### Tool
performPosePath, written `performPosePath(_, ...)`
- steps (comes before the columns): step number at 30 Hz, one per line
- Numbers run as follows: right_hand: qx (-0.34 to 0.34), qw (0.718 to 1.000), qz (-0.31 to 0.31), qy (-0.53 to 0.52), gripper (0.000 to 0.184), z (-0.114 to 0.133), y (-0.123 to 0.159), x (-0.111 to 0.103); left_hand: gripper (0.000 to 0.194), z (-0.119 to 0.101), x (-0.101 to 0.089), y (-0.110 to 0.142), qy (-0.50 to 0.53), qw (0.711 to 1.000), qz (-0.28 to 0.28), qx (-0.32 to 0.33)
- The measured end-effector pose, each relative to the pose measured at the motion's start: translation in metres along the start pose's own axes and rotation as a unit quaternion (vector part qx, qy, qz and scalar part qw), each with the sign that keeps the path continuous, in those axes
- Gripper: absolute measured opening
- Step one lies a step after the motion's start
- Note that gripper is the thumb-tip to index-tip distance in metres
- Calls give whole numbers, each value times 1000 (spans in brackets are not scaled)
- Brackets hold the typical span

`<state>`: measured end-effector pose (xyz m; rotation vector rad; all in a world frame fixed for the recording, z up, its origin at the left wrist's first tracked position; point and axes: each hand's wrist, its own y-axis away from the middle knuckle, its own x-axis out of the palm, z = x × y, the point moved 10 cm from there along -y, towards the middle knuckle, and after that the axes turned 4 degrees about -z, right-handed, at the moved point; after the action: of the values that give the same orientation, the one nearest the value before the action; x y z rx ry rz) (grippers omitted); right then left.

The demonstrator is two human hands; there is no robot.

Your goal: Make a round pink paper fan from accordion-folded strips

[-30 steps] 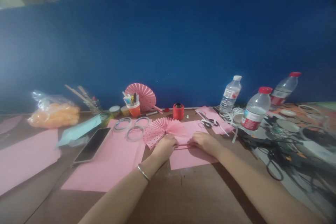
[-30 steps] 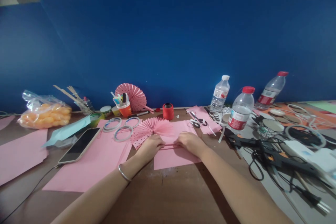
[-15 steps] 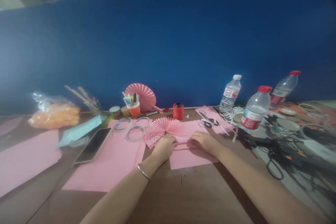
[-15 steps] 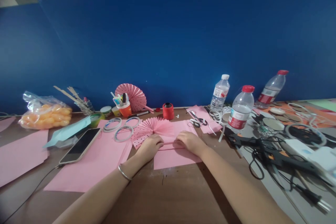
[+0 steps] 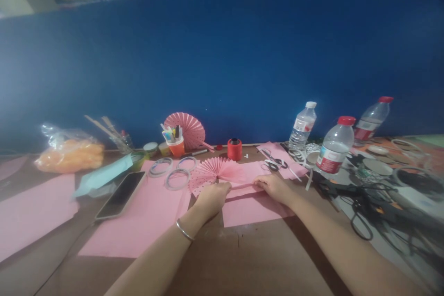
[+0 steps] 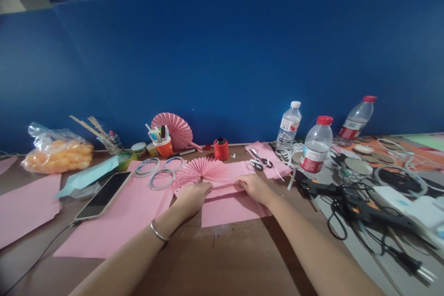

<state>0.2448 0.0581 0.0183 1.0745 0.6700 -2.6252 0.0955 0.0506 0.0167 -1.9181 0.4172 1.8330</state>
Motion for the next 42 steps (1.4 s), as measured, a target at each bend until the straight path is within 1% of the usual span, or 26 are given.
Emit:
performPosePath(2, -8, 1000, -5, 14, 29, 4, 0, -1, 27, -1, -2, 1, -6, 1000, 1, 2)
performPosePath(4, -38, 998, -4, 53, 26, 18, -2, 1, 28, -4, -3, 2, -9, 1000, 3, 6)
performPosePath(8, -120, 980, 18, 157, 17, 53, -5, 20, 23, -18, -1, 5, -7, 999, 15, 32)
performPosePath(10, -132, 971, 27, 200, 17, 57, -7, 28, 21, -21, 0, 5, -6, 999, 21, 41)
performPosePath(12, -134, 964, 23, 228, 16, 53, -8, 29, 22, -17, -1, 5, -10, 999, 23, 32)
performPosePath(13, -133, 963, 16, 236, 16, 48, -8, 26, 23, -13, -1, 4, -13, 999, 24, 22)
performPosePath(17, -113, 967, -27, 227, 23, 21, -6, 1, 27, 5, -2, 2, -24, 999, 28, -13)
performPosePath(20, -100, 970, -47, 218, 26, 11, -4, -13, 26, 9, -1, 2, -28, 999, 31, -26)
performPosePath(23, -77, 970, -96, 209, 23, 16, -4, -24, 25, 5, 0, 3, -29, 999, 35, -23)
performPosePath(25, -82, 972, -111, 192, 21, 30, -4, -21, 24, -2, 1, 4, -25, 999, 38, -7)
performPosePath(26, -94, 973, -97, 186, 20, 38, -4, -13, 23, -7, 0, 4, -21, 999, 40, 4)
performPosePath(28, -121, 974, -35, 191, 18, 53, -5, 12, 20, -16, 1, 4, -14, 999, 42, 27)
performPosePath(30, -118, 970, 25, 209, 13, 55, -6, 33, 18, -21, 1, 4, -8, 998, 45, 43)
performPosePath(31, -110, 969, 42, 218, 14, 53, -6, 39, 18, -22, 1, 4, -6, 998, 45, 47)
performPosePath(33, -94, 968, 52, 228, 16, 45, -7, 39, 19, -16, 0, 3, -6, 998, 41, 42)
performPosePath(38, -66, 971, 42, 224, 20, 24, -6, 21, 23, 11, -9, 0, -6, 1000, 23, 9)
performPosePath(42, -54, 972, 40, 224, 20, 16, -5, 17, 25, 23, -14, 0, 0, 1000, 12, 3)
